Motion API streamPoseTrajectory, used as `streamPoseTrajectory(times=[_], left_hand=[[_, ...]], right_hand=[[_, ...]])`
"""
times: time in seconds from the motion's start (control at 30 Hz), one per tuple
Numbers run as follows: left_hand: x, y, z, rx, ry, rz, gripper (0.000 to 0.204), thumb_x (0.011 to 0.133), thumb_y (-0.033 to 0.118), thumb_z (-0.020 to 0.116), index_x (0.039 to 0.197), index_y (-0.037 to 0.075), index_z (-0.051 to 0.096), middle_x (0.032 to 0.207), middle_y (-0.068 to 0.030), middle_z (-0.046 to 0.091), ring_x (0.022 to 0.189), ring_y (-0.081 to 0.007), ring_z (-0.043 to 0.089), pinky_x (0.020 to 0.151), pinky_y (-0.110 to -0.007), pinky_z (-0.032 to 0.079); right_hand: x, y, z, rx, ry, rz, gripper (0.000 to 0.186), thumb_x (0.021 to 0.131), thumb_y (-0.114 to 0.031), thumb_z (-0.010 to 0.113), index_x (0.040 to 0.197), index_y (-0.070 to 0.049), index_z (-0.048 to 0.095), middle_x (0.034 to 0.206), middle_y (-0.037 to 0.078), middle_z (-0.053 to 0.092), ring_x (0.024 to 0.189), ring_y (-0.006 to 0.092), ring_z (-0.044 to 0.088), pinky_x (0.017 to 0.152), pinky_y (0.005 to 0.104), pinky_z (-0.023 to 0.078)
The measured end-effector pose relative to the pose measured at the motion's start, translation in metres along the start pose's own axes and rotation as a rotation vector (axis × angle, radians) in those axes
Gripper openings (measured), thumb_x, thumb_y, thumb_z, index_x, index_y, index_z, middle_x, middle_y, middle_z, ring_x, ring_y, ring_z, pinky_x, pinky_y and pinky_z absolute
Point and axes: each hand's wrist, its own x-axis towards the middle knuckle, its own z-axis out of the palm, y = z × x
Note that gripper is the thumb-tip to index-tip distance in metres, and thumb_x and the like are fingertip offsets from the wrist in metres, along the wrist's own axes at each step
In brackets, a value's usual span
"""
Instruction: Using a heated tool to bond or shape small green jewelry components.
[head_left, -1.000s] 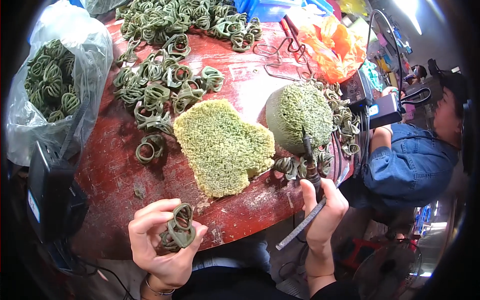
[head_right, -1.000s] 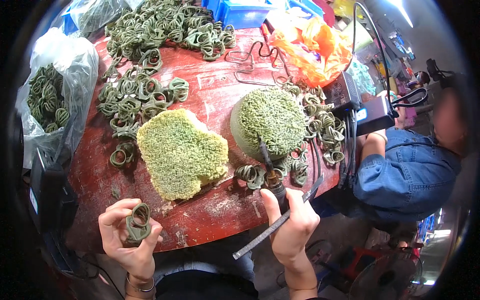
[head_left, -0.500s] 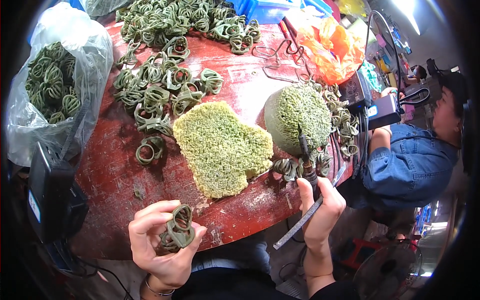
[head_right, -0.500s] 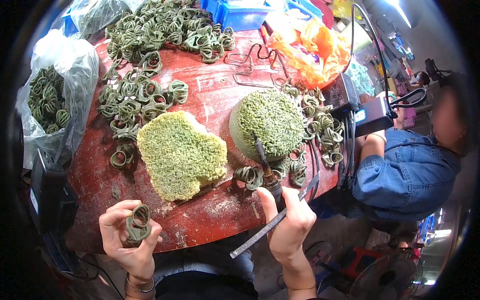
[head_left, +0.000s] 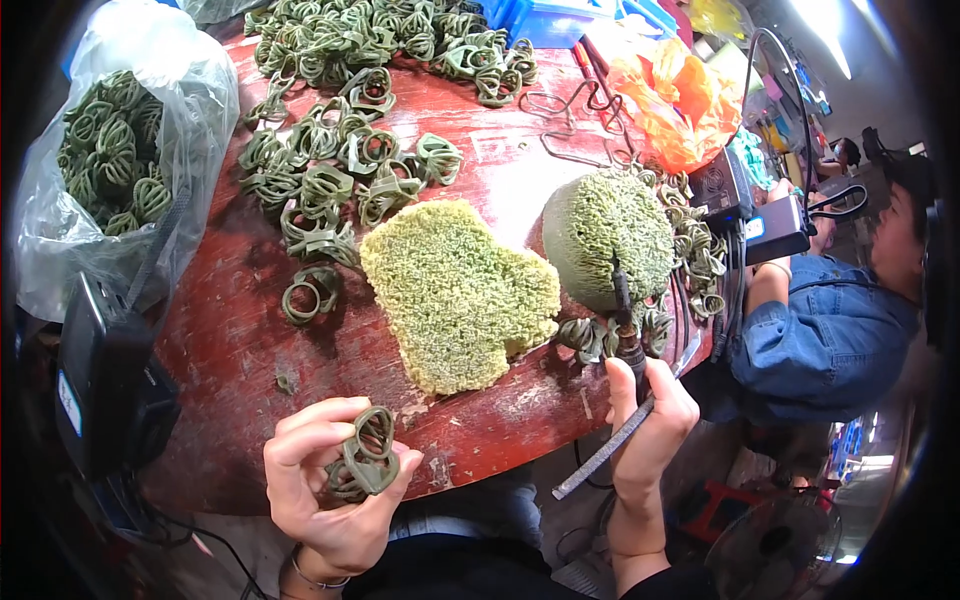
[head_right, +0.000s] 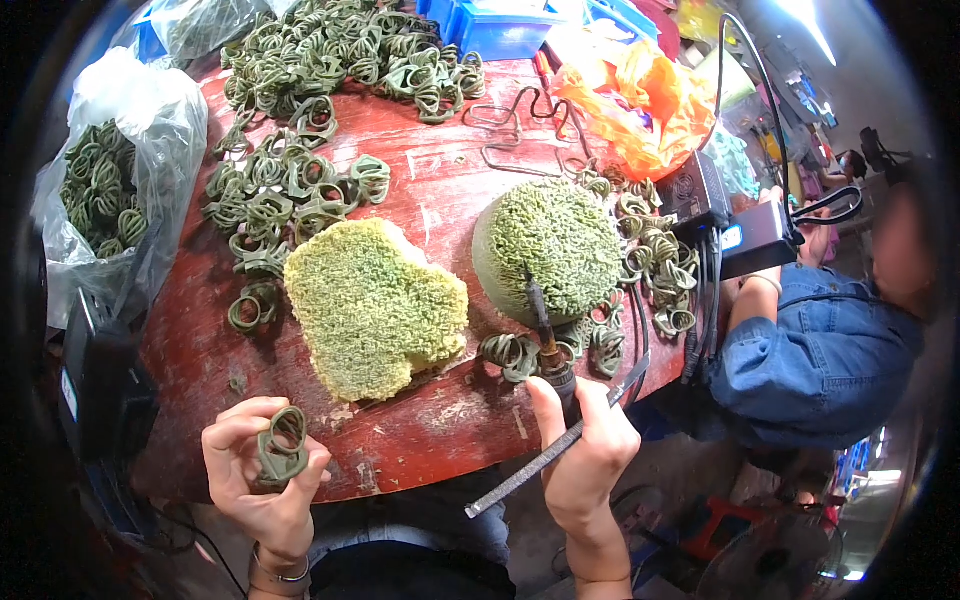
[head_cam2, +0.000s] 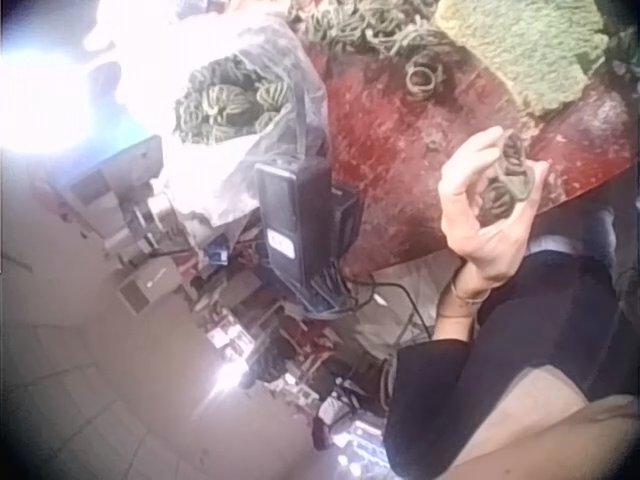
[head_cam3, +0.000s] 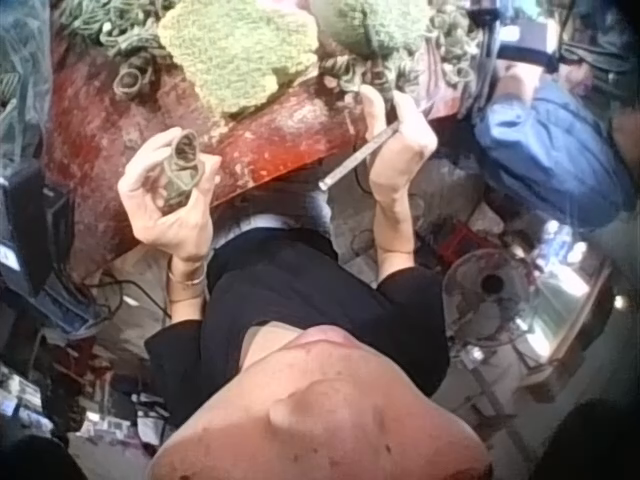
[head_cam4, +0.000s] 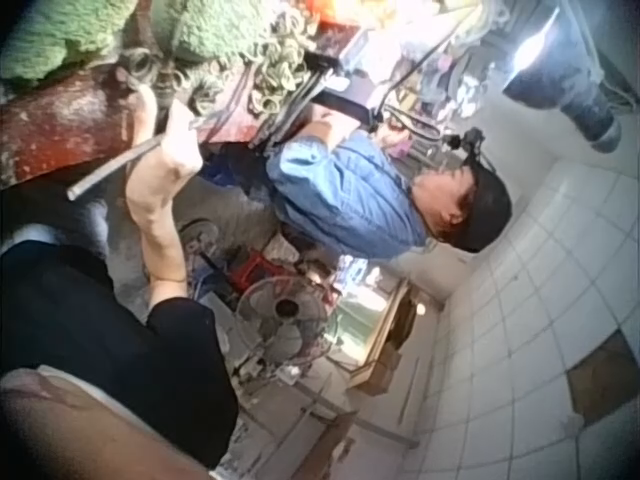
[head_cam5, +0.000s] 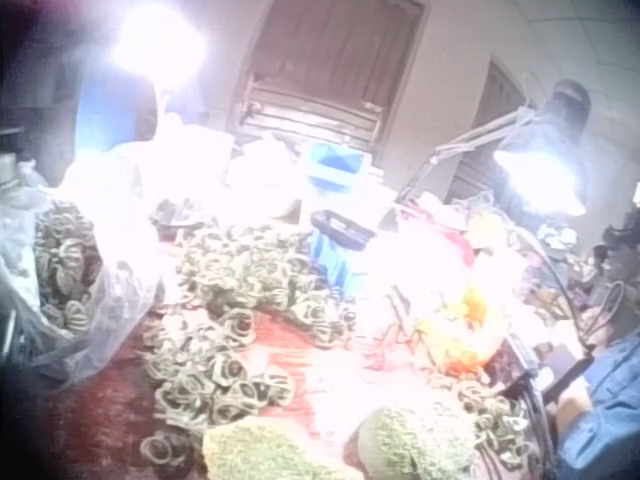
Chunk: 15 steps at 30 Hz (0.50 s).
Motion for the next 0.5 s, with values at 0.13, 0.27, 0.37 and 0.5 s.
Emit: streamPoseTrajectory(times=[0.13,0.27,0.37,0.5], left_hand=[[0.0005,0.0004,0.0014,-0.013,-0.008,0.003,0.051,0.067,-0.006,0.077,0.104,-0.002,0.043,0.107,-0.0202,0.051,0.085,-0.0164,0.059,0.073,-0.026,0.054],[-0.0004,-0.0005,0.0005,-0.005,-0.013,0.015,0.051,0.067,-0.006,0.077,0.104,-0.002,0.042,0.107,-0.0203,0.051,0.085,-0.0165,0.06,0.072,-0.026,0.055],[-0.0018,0.0003,-0.0006,-0.019,-0.006,0.016,0.052,0.066,-0.007,0.077,0.105,-0.002,0.042,0.107,-0.0203,0.051,0.084,-0.017,0.06,0.072,-0.026,0.055],[-0.0027,-0.002,-0.0022,-0.017,0.002,0.019,0.051,0.066,-0.008,0.077,0.104,-0.003,0.044,0.107,-0.0206,0.051,0.087,-0.0182,0.06,0.072,-0.027,0.056]], right_hand=[[-0.0007,0.0014,-0.0009,-0.037,0.014,-0.012,0.017,0.084,-0.01,0.066,0.076,0.002,0.058,0.051,0.003,0.047,0.042,0.0085,0.044,0.041,0.0249,0.032],[-0.0005,-0.0023,-0.0006,-0.007,0.018,-0.013,0.018,0.084,-0.01,0.066,0.074,0.002,0.057,0.051,0.003,0.047,0.042,0.0088,0.044,0.041,0.0252,0.031],[-0.0015,-0.0024,-0.0002,-0.019,0.016,-0.025,0.018,0.084,-0.01,0.066,0.074,0.002,0.057,0.051,0.003,0.047,0.042,0.0085,0.044,0.041,0.0248,0.031],[-0.0041,-0.007,-0.0002,0.113,-0.04,0.126,0.016,0.076,-0.007,0.072,0.079,0.001,0.059,0.063,0.015,0.054,0.052,0.0279,0.051,0.051,0.0318,0.041]])
